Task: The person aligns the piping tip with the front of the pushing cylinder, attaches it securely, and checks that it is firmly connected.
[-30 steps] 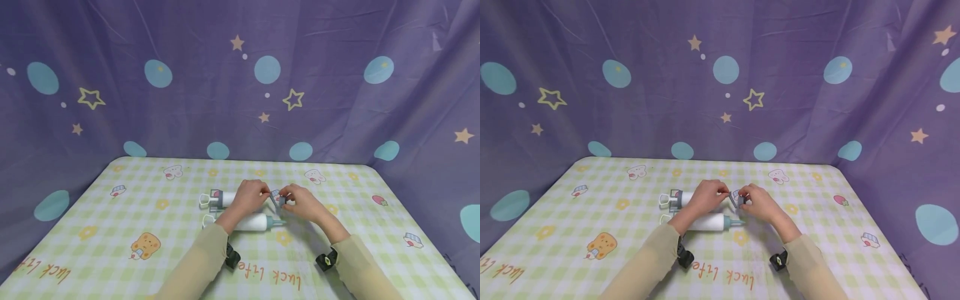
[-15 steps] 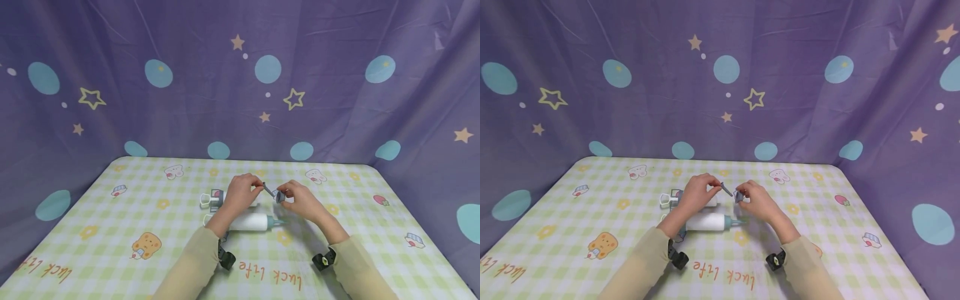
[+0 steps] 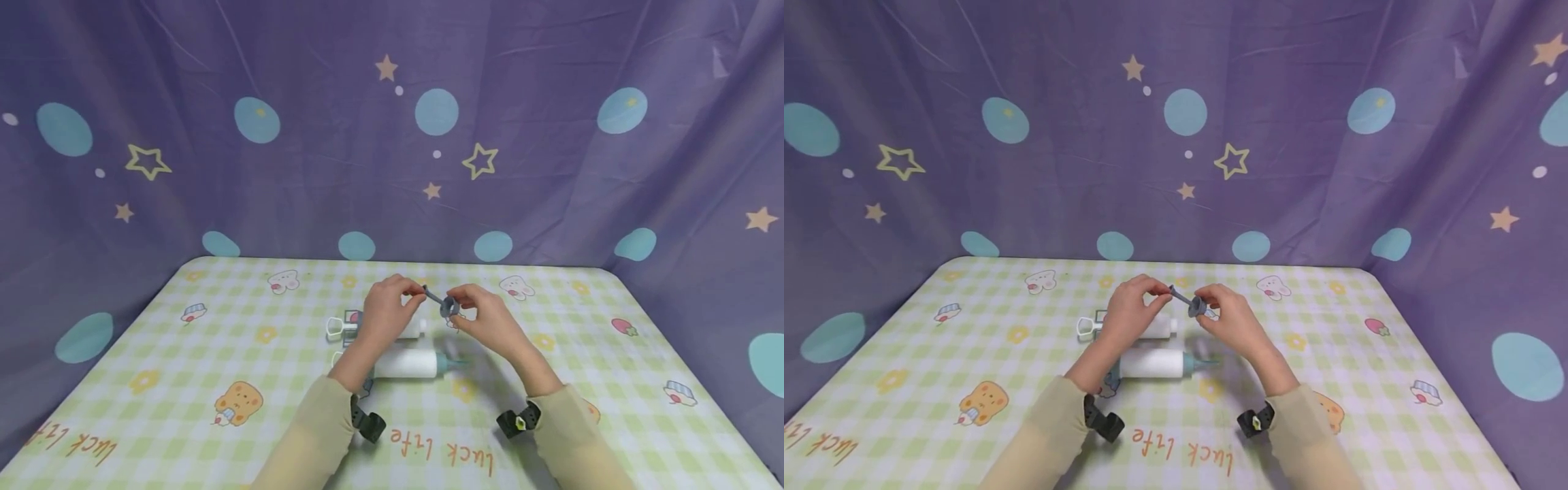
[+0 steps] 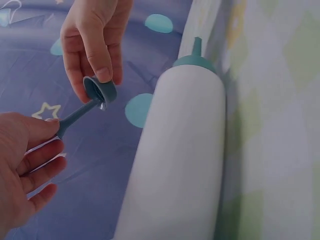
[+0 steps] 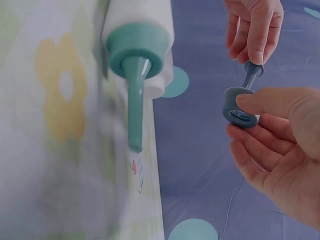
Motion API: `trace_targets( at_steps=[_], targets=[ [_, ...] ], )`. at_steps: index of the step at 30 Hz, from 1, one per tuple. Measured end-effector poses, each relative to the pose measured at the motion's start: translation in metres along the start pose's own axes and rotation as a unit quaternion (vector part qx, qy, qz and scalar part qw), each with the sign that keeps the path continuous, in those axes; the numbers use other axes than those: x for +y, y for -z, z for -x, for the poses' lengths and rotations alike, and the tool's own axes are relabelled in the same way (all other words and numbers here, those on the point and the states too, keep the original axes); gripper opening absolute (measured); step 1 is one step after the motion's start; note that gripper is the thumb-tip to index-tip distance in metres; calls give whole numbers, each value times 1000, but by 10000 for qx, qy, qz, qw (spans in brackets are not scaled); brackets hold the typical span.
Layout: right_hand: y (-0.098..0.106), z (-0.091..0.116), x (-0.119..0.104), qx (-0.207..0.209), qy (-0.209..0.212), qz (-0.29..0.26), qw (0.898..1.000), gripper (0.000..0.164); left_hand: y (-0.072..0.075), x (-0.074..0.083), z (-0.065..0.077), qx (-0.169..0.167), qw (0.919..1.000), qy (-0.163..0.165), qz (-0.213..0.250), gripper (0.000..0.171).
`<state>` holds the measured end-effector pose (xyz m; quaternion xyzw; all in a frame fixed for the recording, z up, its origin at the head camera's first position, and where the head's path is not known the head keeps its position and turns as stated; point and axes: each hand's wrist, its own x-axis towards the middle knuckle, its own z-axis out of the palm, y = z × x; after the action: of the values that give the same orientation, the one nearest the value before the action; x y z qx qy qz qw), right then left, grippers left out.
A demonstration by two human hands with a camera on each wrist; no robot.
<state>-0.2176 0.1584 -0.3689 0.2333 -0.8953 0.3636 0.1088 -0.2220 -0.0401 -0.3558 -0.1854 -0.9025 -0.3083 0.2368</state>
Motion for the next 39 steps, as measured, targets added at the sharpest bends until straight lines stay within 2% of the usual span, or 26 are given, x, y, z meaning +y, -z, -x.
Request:
trace_targets(
  at_steps=[9, 20, 39],
  targets=[
    [-1, -2, -9, 153, 11, -111, 9998, 39, 6, 1, 2, 282, 9989, -47, 377, 7],
    [-5, 0, -9, 201, -12, -329, 9993, 38, 4, 3, 13, 323, 9978, 116, 569, 9],
    [-14, 0, -11, 285, 316, -416, 9982, 36, -6, 7, 17, -1, 9983, -107, 569, 9]
  ],
)
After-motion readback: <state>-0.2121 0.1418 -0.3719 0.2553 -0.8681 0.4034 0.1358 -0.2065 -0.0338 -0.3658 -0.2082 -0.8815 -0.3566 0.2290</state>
